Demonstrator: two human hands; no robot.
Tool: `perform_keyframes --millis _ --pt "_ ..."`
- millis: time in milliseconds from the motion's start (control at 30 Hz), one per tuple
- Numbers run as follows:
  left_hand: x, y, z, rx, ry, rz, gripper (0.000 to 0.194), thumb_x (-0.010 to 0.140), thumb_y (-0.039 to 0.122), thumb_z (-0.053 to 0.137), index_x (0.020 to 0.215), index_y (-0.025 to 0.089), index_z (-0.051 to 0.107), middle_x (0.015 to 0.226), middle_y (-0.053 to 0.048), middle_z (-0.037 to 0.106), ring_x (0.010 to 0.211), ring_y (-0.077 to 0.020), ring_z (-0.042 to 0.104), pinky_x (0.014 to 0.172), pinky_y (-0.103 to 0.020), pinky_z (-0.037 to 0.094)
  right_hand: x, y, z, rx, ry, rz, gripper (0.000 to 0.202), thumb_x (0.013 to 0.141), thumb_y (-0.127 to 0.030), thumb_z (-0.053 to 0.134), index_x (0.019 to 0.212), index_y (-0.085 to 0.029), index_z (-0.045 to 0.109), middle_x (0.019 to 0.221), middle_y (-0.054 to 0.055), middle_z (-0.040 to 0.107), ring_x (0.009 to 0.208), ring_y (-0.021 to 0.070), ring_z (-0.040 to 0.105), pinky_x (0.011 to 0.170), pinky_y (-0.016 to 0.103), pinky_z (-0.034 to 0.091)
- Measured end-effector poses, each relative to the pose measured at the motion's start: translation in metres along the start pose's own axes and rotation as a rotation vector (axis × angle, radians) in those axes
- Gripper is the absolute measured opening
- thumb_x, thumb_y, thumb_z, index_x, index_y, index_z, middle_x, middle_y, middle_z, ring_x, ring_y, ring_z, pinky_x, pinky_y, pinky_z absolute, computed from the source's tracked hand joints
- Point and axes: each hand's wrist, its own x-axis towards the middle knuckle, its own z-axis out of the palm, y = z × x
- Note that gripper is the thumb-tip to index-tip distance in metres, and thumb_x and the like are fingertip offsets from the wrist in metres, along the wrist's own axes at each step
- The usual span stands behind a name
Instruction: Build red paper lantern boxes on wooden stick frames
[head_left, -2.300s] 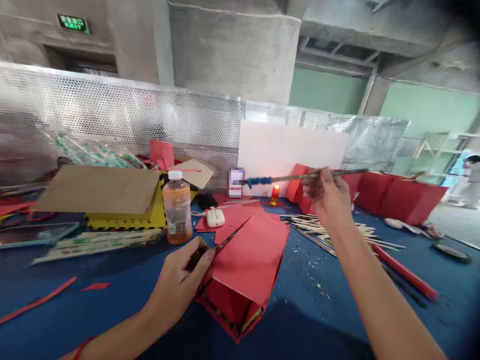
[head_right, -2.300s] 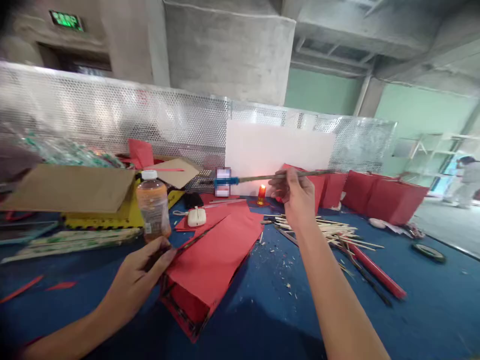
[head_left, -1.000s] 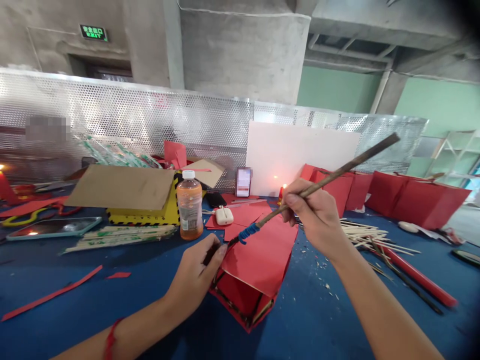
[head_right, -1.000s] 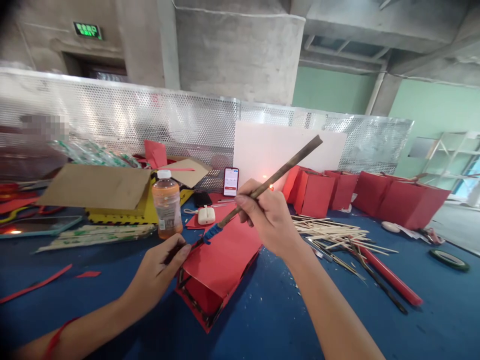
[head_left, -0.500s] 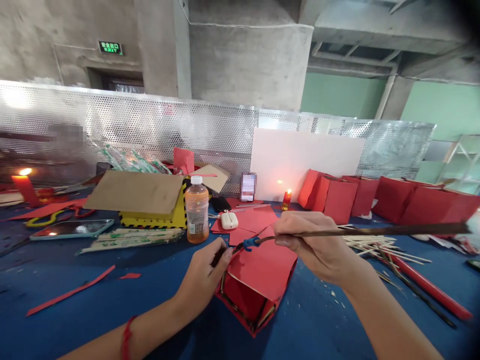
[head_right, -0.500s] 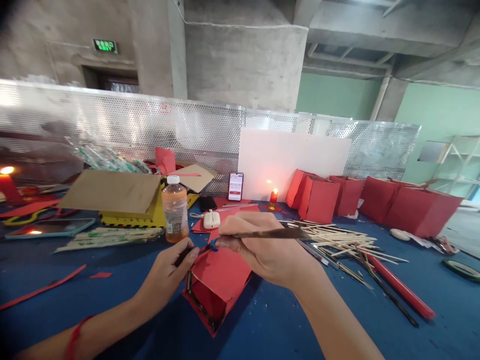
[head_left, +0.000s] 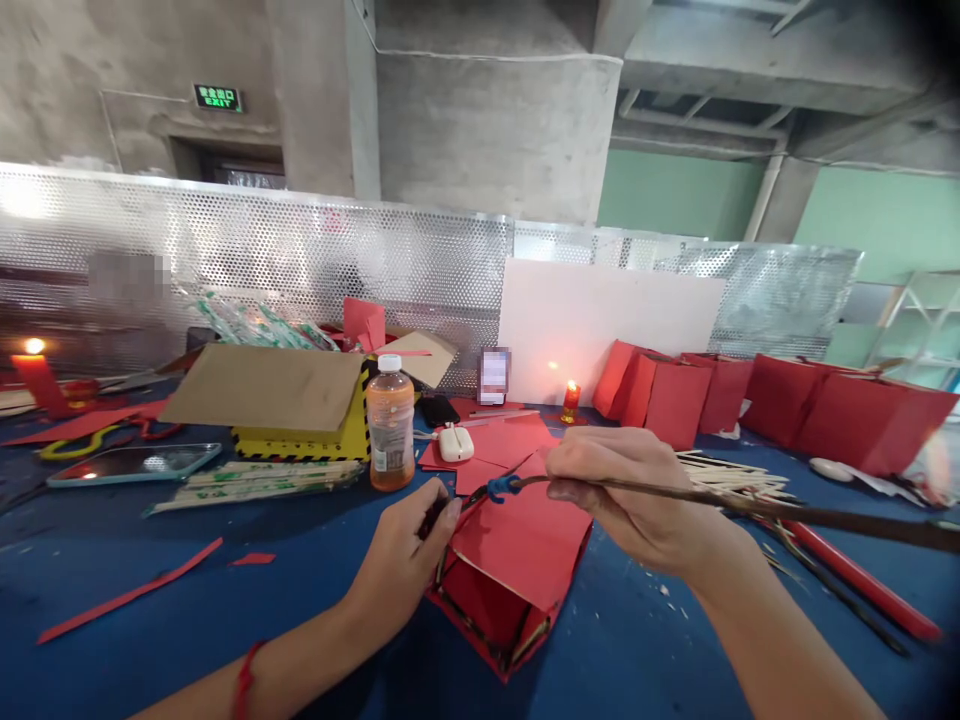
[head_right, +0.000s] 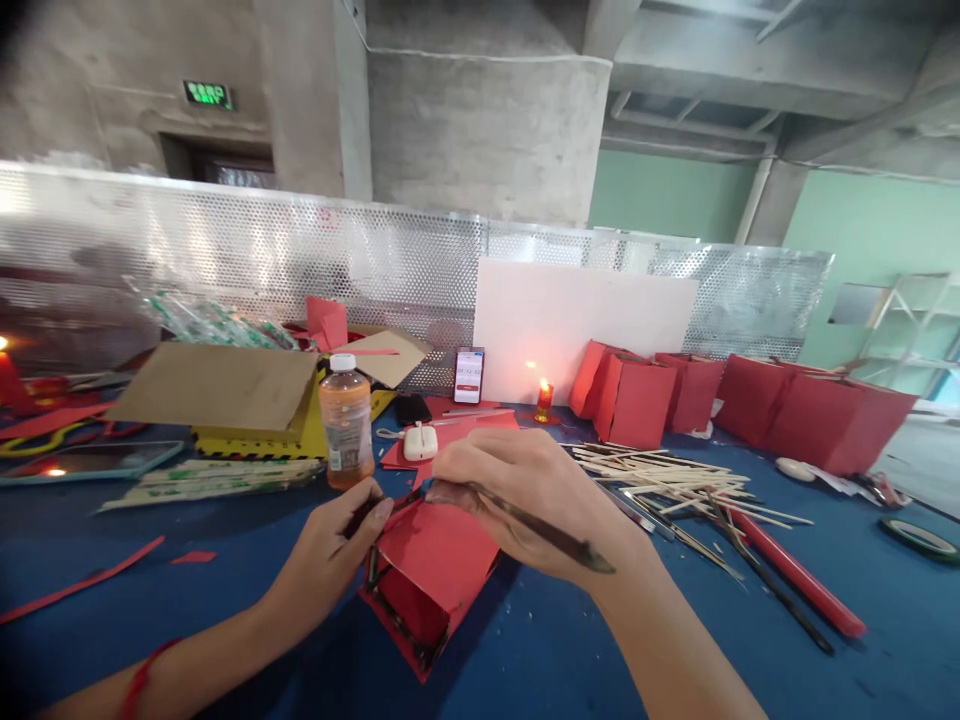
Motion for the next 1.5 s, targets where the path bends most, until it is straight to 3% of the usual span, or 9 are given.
perform_keyframes --millis 133,300,467,567,667,767,933,1200,1500 --pt "-0.001 0.000 -0.002 -0.004 0.030 0.014 0.037 0.099 0.046 0.039 0.070 0.023 0.040 0.063 0.005 0.041 0.058 -0.0139 0.041 0.055 -0.026 0.031 -0.006 0.017 -0.018 -0.277 0.137 0.012 0.019 0.095 -0.010 0.056 0.087 -0.025 0.065 0.075 -0.001 0.064 0.061 0.0139 0.055 0.055 0.028 0.043" --pt "-0.002 0.002 -0.003 -0.034 0.042 0.010 0.038 0.099 0.045 0.041 0.070 0.023 0.040 0.061 0.006 0.039 0.055 -0.0128 0.040 0.052 -0.025 0.029 -0.016 0.024 -0.028 -0.166 0.586 0.193 0.028 0.101 -0.016 0.053 0.115 -0.034 0.070 0.091 -0.001 0.073 0.064 0.0139 0.066 0.056 0.029 0.051" --pt "-0.005 0.003 0.000 -0.095 0.010 0.016 0.038 0.099 0.047 0.044 0.071 0.022 0.045 0.063 0.006 0.042 0.055 -0.0117 0.040 0.051 -0.023 0.030 -0.027 -0.033 0.029 -0.284 0.343 0.360 0.030 0.099 -0.020 0.045 0.124 -0.024 0.061 0.105 0.006 0.076 0.091 0.0227 0.075 0.074 0.034 0.060" --pt "-0.007 0.004 0.002 -0.131 -0.013 0.015 0.036 0.098 0.047 0.046 0.072 0.021 0.046 0.062 0.006 0.042 0.054 -0.0111 0.040 0.050 -0.022 0.031 -0.031 -0.064 0.067 -0.371 0.165 0.372 0.030 0.088 -0.022 0.051 0.117 -0.017 0.058 0.086 0.007 0.075 0.067 0.0217 0.073 0.054 0.029 0.057" --pt "-0.009 0.006 0.002 -0.151 -0.031 0.022 0.035 0.097 0.045 0.048 0.072 0.021 0.046 0.063 0.006 0.044 0.054 -0.0108 0.040 0.050 -0.022 0.033 -0.031 -0.073 0.085 -0.569 0.058 0.342 0.027 0.074 -0.007 0.045 0.093 -0.019 0.059 0.079 0.009 0.073 0.064 0.0238 0.070 0.055 0.031 0.055" --pt "-0.011 0.008 0.002 -0.153 -0.039 0.034 0.032 0.096 0.042 0.050 0.072 0.021 0.047 0.063 0.006 0.046 0.055 -0.0109 0.041 0.051 -0.022 0.033 -0.031 -0.067 0.085 -0.672 0.080 0.391 0.024 0.077 -0.002 0.044 0.080 -0.022 0.057 0.070 0.005 0.069 0.057 0.0227 0.066 0.051 0.031 0.049" --pt "-0.010 0.009 -0.001 -0.146 -0.037 0.075 0.030 0.095 0.041 0.054 0.074 0.021 0.052 0.068 0.004 0.052 0.061 -0.0127 0.047 0.058 -0.023 0.039 -0.039 -0.056 0.081 -0.618 0.205 0.369 0.025 0.094 -0.011 0.044 0.100 -0.018 0.068 0.089 0.007 0.078 0.075 0.0232 0.073 0.060 0.031 0.051" --pt "-0.015 0.012 -0.008 -0.168 -0.085 0.194 0.029 0.094 0.047 0.054 0.095 0.020 0.064 0.086 -0.001 0.064 0.070 -0.0150 0.056 0.065 -0.025 0.048 -0.048 -0.052 0.086 -0.576 0.296 0.280 0.030 0.096 -0.007 0.047 0.109 -0.016 0.073 0.106 0.006 0.080 0.091 0.0239 0.076 0.072 0.031 0.056" --pt "-0.015 0.015 -0.002 -0.038 -0.064 0.294 0.005 0.091 0.025 0.061 0.088 0.021 0.060 0.080 0.002 0.063 0.065 -0.0123 0.054 0.061 -0.022 0.046 -0.050 -0.053 0.082 -0.576 0.180 0.291 0.035 0.098 -0.009 0.041 0.103 -0.017 0.075 0.106 0.003 0.080 0.089 0.0223 0.076 0.067 0.028 0.056"
